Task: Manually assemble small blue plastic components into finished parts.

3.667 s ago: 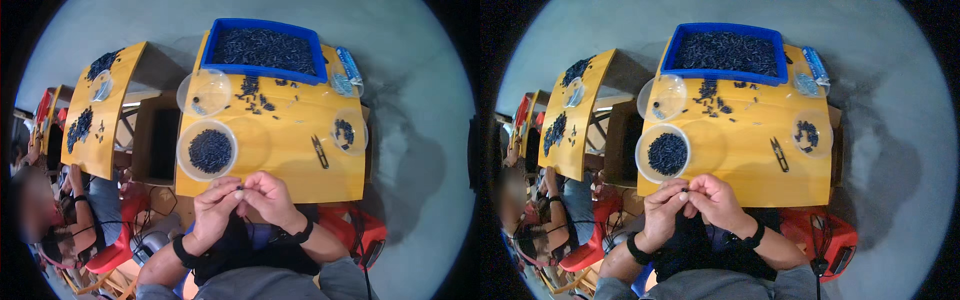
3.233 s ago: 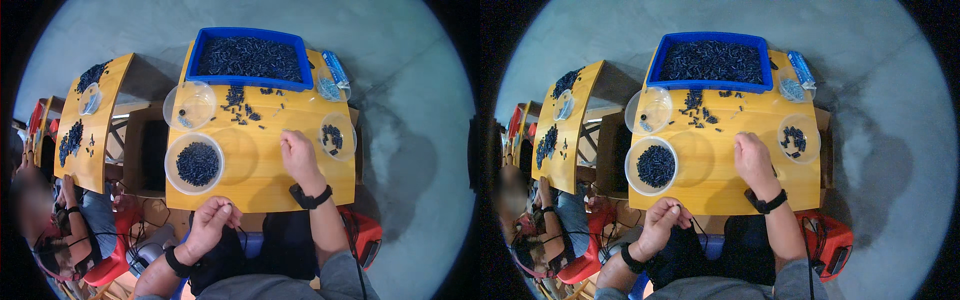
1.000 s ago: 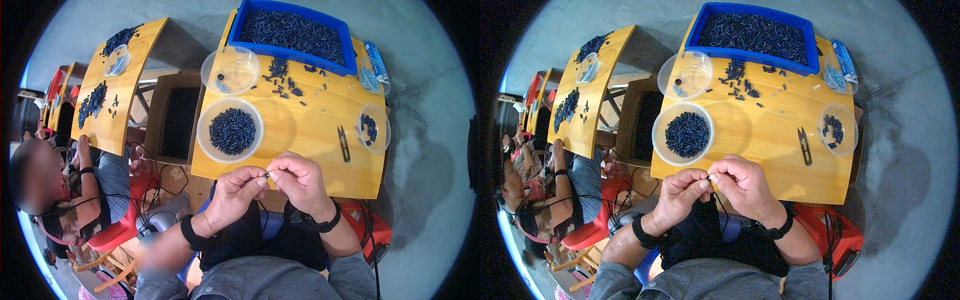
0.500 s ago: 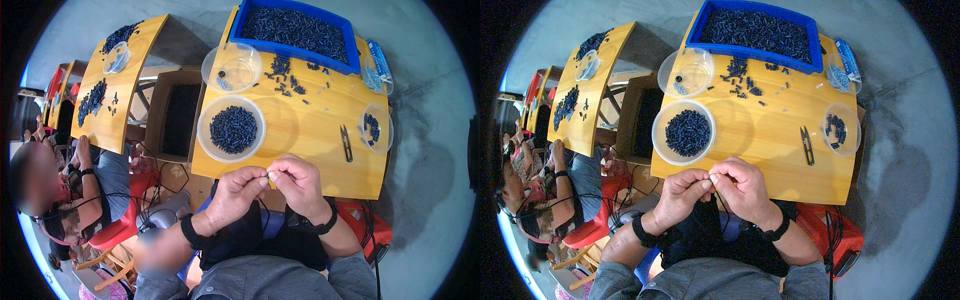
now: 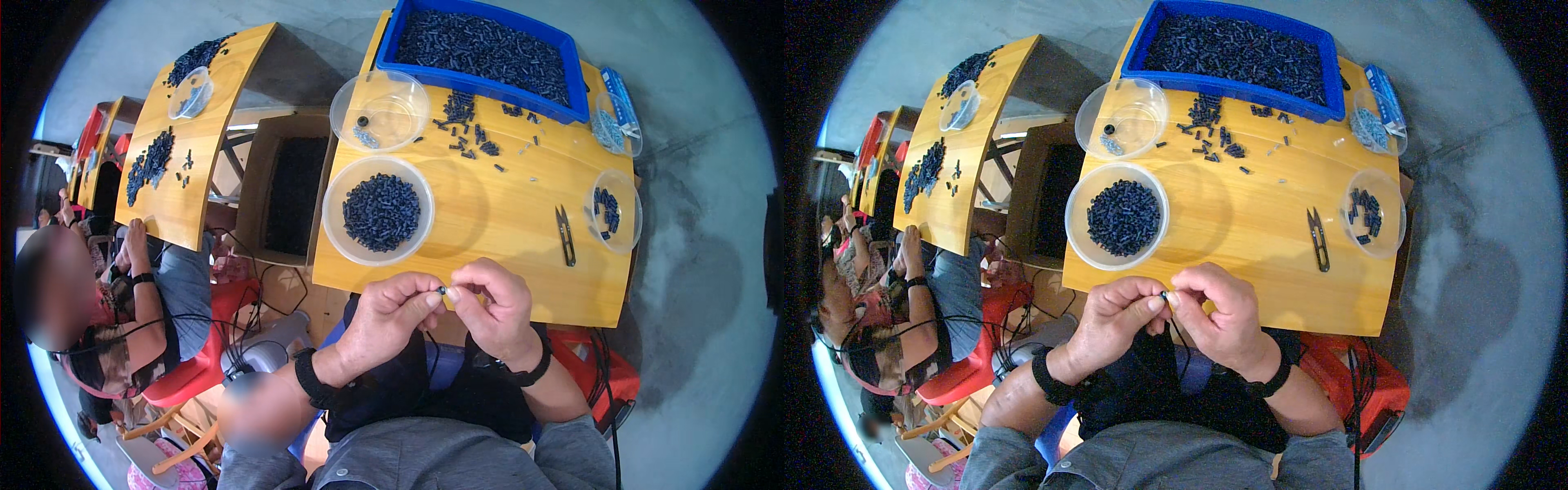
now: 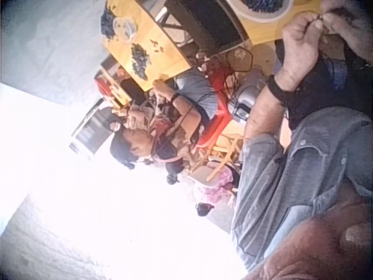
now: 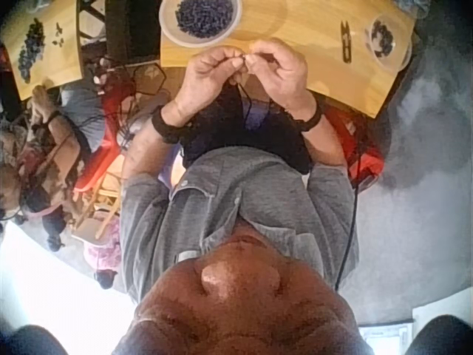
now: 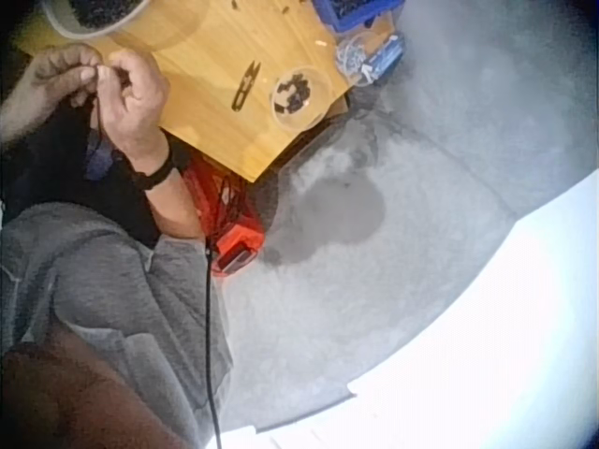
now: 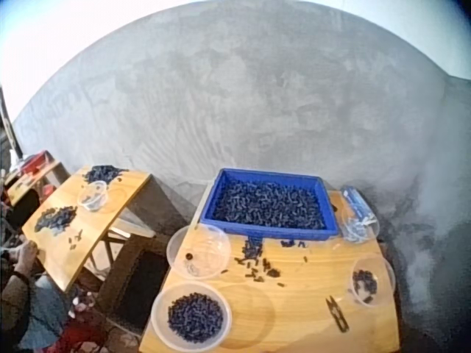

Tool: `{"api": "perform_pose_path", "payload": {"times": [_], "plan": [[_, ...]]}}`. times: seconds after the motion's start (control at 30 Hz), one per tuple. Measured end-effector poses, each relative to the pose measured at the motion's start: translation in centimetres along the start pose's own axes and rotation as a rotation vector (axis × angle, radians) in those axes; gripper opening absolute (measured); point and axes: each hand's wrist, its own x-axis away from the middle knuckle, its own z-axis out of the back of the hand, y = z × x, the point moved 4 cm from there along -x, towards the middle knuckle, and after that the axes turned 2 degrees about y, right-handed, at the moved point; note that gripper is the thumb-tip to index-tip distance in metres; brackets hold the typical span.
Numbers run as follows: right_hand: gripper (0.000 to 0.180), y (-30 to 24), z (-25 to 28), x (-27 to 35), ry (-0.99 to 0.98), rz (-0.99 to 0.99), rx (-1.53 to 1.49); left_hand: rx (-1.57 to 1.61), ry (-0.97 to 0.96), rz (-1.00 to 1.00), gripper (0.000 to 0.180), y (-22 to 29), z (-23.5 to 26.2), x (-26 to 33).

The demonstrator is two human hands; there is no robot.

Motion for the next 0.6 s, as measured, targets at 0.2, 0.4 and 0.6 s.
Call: {"api": "perform_pose_path", "payload": {"times": [0.2,0.4,0.6], "plan": [[0.005,-0.3,0.2,-0.5,-0.121,0.127,0.069,0.012,-0.026,-0.013,0.013,-0.1,-0.2,0.0],[0.011,-0.9,0.0,-0.6,-0.216,0.188,0.151,-0.005,-0.019,0.017,0.011,-0.5,0.0,0.2],[0.013,-1.2,0.2,0.1,-0.258,0.217,0.276,-0.006,0.009,0.059,0.011,-0.9,-0.3,0.3]]}}
